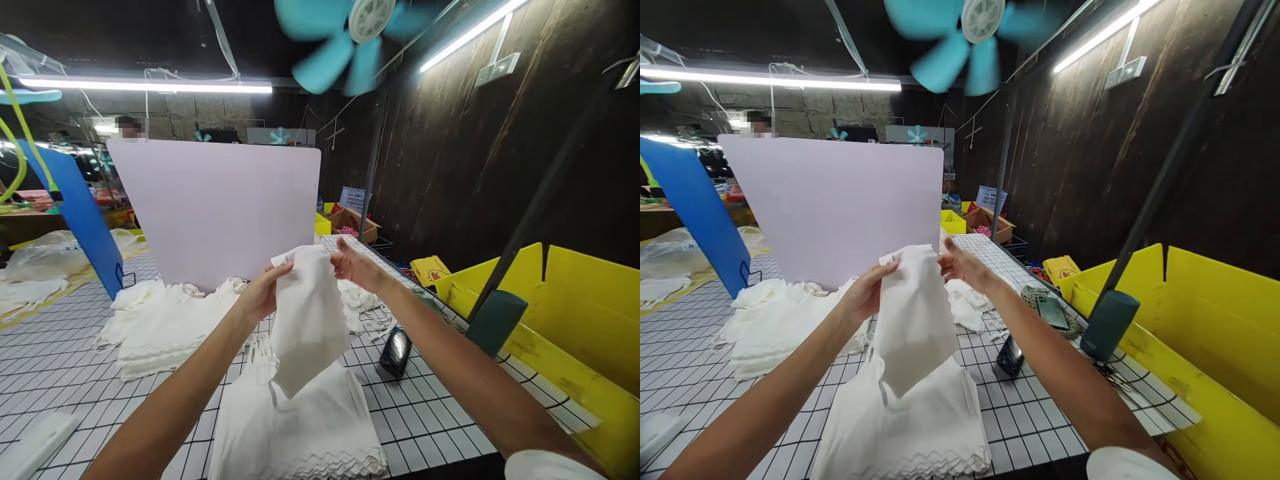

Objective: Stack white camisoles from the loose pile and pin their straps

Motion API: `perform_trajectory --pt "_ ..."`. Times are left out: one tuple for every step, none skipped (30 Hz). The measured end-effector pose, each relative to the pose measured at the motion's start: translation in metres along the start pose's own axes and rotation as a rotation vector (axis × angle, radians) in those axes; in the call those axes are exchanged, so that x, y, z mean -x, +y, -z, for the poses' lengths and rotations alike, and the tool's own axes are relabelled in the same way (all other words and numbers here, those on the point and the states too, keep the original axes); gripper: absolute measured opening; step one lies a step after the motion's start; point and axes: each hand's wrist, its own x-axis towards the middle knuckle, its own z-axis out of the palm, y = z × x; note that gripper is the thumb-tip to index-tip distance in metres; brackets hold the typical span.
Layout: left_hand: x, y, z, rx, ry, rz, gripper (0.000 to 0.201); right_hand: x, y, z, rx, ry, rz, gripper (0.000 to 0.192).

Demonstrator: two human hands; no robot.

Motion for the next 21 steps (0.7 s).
perform_trajectory --pt "0.000 -0.001 0.001 -0.006 0.023 -0.001 0.026 0.004 0.005 -0.005 -0.053 -0.057 -0.011 0.074" --pt "-0.001 -0.001 0.001 -0.012 0.049 -0.007 0.026 0.007 0.009 -0.011 -0.085 -0.070 0.006 0.068" --pt "-0.001 -0.001 0.002 -0.021 0.080 -0.018 0.026 0.007 0.012 -0.016 -0.095 -0.036 0.041 0.061" --pt "0.000 -0.001 0.002 -0.028 0.116 -0.036 0.026 0.005 0.013 -0.021 -0.079 0.031 0.083 0.053" --pt "0.000 -0.001 0.002 -0.034 0.153 -0.060 0.026 0.002 0.013 -0.024 -0.040 0.108 0.128 0.047" --pt "0.001 0.000 0.002 -0.039 0.190 -0.084 0.027 -0.002 0.012 -0.027 0.013 0.174 0.170 0.043" --pt "0.002 0.001 0.002 -0.044 0.219 -0.105 0.029 -0.006 0.010 -0.029 0.064 0.215 0.203 0.041" --pt "0.002 0.003 0.002 -0.051 0.239 -0.119 0.030 -0.010 0.009 -0.030 0.101 0.210 0.213 0.040" --pt "0.003 0.004 0.002 -0.060 0.253 -0.129 0.031 -0.014 0.007 -0.032 0.113 0.163 0.200 0.040" --pt "0.003 0.005 0.003 -0.071 0.260 -0.130 0.032 -0.016 0.007 -0.034 0.096 0.086 0.166 0.040" --pt "0.004 0.007 0.004 -0.084 0.263 -0.127 0.033 -0.017 0.007 -0.036 0.059 0.006 0.126 0.042" --pt "0.004 0.008 0.005 -0.095 0.268 -0.128 0.034 -0.018 0.007 -0.038 0.017 -0.052 0.095 0.044" --pt "0.004 0.009 0.007 -0.099 0.280 -0.137 0.034 -0.018 0.008 -0.040 -0.027 -0.076 0.086 0.045" --pt "0.004 0.010 0.011 -0.099 0.297 -0.154 0.035 -0.018 0.008 -0.041 -0.069 -0.073 0.097 0.044" --pt "0.004 0.011 0.016 -0.098 0.315 -0.176 0.035 -0.018 0.008 -0.041 -0.108 -0.059 0.116 0.042" --pt "0.004 0.013 0.022 -0.108 0.330 -0.195 0.034 -0.017 0.007 -0.041 -0.141 -0.052 0.127 0.040" --pt "0.003 0.015 0.030 -0.140 0.336 -0.192 0.033 -0.018 0.005 -0.041 -0.162 -0.053 0.132 0.040" --pt "0.003 0.018 0.038 -0.210 0.326 -0.154 0.033 -0.018 0.003 -0.042 -0.164 -0.061 0.131 0.041" --pt "0.002 0.021 0.045 -0.317 0.312 -0.099 0.037 -0.019 0.001 -0.044 -0.137 -0.068 0.126 0.042" --pt "0.001 0.024 0.052 -0.444 0.308 -0.058 0.042 -0.021 -0.002 -0.046 -0.083 -0.072 0.116 0.043" --pt "-0.001 0.026 0.056 -0.560 0.319 -0.057 0.047 -0.023 -0.005 -0.050 -0.012 -0.074 0.104 0.043"
